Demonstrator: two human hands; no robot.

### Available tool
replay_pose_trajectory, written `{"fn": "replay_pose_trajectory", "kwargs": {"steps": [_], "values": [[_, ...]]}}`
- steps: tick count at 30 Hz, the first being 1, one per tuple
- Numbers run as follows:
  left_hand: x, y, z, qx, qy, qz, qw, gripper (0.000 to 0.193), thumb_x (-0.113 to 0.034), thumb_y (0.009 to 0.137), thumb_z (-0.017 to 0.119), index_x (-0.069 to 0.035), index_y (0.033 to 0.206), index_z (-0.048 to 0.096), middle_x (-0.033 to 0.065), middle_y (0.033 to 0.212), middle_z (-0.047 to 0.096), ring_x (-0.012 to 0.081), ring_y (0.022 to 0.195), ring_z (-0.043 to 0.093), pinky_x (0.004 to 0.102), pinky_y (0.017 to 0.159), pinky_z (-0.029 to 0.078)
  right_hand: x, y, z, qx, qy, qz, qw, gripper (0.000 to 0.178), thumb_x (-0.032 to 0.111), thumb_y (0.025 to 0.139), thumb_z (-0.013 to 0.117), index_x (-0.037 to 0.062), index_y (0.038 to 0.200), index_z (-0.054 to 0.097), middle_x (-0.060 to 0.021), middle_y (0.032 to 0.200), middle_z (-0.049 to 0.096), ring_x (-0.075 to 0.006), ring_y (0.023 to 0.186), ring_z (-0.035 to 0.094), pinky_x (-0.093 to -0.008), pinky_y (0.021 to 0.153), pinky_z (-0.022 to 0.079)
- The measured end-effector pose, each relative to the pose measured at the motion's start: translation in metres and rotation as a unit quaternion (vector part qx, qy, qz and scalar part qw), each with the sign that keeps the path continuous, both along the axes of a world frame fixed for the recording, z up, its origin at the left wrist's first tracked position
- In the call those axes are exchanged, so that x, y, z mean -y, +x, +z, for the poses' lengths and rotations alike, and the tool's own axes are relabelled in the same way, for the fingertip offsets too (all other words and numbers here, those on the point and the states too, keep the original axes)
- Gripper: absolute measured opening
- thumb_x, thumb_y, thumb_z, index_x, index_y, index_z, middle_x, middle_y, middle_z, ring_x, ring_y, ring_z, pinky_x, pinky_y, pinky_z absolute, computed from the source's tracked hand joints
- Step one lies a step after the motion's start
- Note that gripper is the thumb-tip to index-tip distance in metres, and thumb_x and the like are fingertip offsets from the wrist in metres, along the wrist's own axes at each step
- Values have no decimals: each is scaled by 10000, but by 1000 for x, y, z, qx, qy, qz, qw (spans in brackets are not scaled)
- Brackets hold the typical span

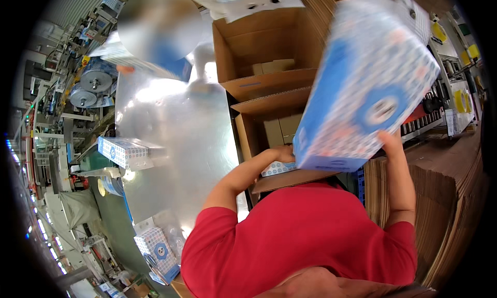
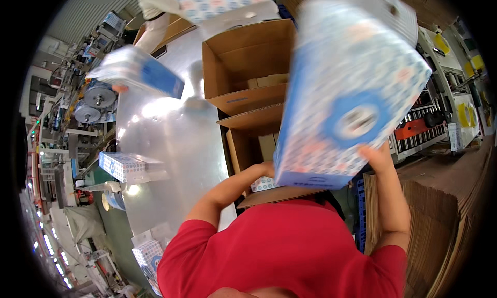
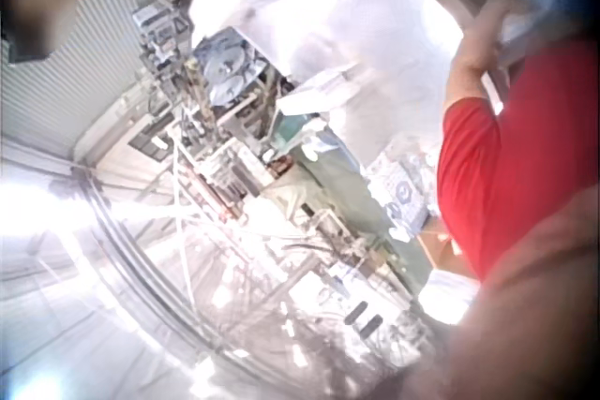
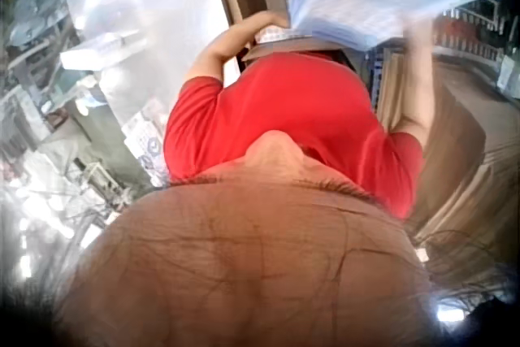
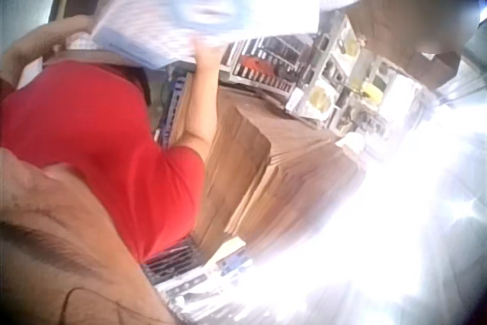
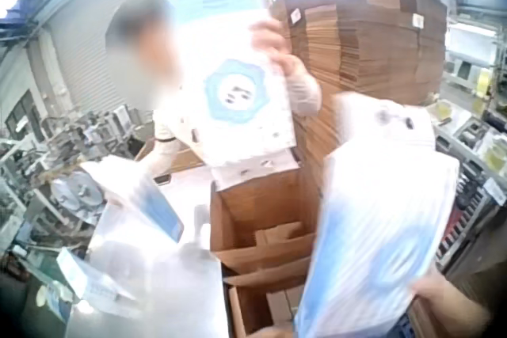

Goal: The person places blue boxes into cardboard cartons, folds the carton flaps, and places the filled cartons onto a conveyor belt for sealing.

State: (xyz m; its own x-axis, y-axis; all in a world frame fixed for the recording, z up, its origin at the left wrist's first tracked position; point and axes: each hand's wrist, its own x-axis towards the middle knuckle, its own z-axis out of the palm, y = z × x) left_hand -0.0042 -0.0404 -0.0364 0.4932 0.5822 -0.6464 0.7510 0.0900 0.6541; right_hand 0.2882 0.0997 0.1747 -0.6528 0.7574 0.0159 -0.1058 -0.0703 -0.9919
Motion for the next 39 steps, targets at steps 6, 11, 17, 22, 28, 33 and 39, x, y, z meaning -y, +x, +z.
{"fn": "replay_pose_trajectory", "kwargs": {"steps": [6, 11, 17, 22, 28, 33, 39], "values": [[32, 3, 13, -137, 126, -45, 981, 686, -418, 766, 568, -50, 1320, 401, 184, 1146, 586, 331, 1055, 557, 374, 911, 422, 19, -143, -8, 319, 650, 221, 654, 839, 109, 617, 689, 284, 1367, 354, -207, 1148, 459, -380, 1087, 445, -495, 868, 361], [47, -6, 66, 72, 174, 189, 964, 488, -350, 816, 555, -64, 1210, 522, 214, 1024, 607, 365, 944, 575, 403, 832, 457, 1, -189, -190, 458, 443, 436, 636, 950, 78, 648, 653, 260, 1444, 170, -228, 1266, 389, -411, 1166, 379, -528, 943, 299], [154, -239, 138, -309, 479, 518, 638, 518, -286, 744, 651, 3, 1158, 537, 238, 1219, 503, 399, 1135, 462, 484, 960, 359, 50, -214, -215, 641, 323, 495, 490, 979, 217, 653, 730, 225, 1445, 155, -241, 1450, 179, -382, 1339, 206, -529, 1019, 288], [257, -443, 192, -632, 218, 655, 352, 811, -477, 725, 640, -9, 1326, 362, 276, 1346, 332, 390, 1228, 360, 479, 978, 318, 39, -217, -246, 516, 281, 509, 629, 746, 276, 728, 652, 134, 1380, 320, -242, 1361, 345, -381, 1234, 377, -441, 984, 370], [270, -470, 161, -447, 56, 808, 381, 982, -552, 646, 642, -140, 1428, 214, 259, 1389, 250, 419, 1151, 459, 451, 910, 426, 73, -233, -138, 355, 344, 441, 749, 488, 212, 765, 611, 77, 1222, 505, -198, 1130, 562, -357, 1046, 531, -404, 882, 442], [291, -438, 153, -451, 129, 739, 484, 951, -500, 649, 655, -174, 1428, 218, 267, 1342, 302, 409, 1086, 506, 443, 870, 450, 90, -287, -77, 274, 441, 431, 738, 436, 164, 750, 625, 72, 1168, 538, -158, 1070, 586, -327, 980, 557, -410, 841, 446], [272, -246, 161, -384, 234, 533, 716, 928, -400, 638, 687, -200, 1423, 234, 281, 1355, 296, 425, 1149, 438, 449, 918, 424, 142, -368, -15, 129, 577, 357, 723, 694, 143, 666, 724, 146, 1300, 440, -154, 1358, 368, -342, 1252, 348, -477, 1022, 281]]}}
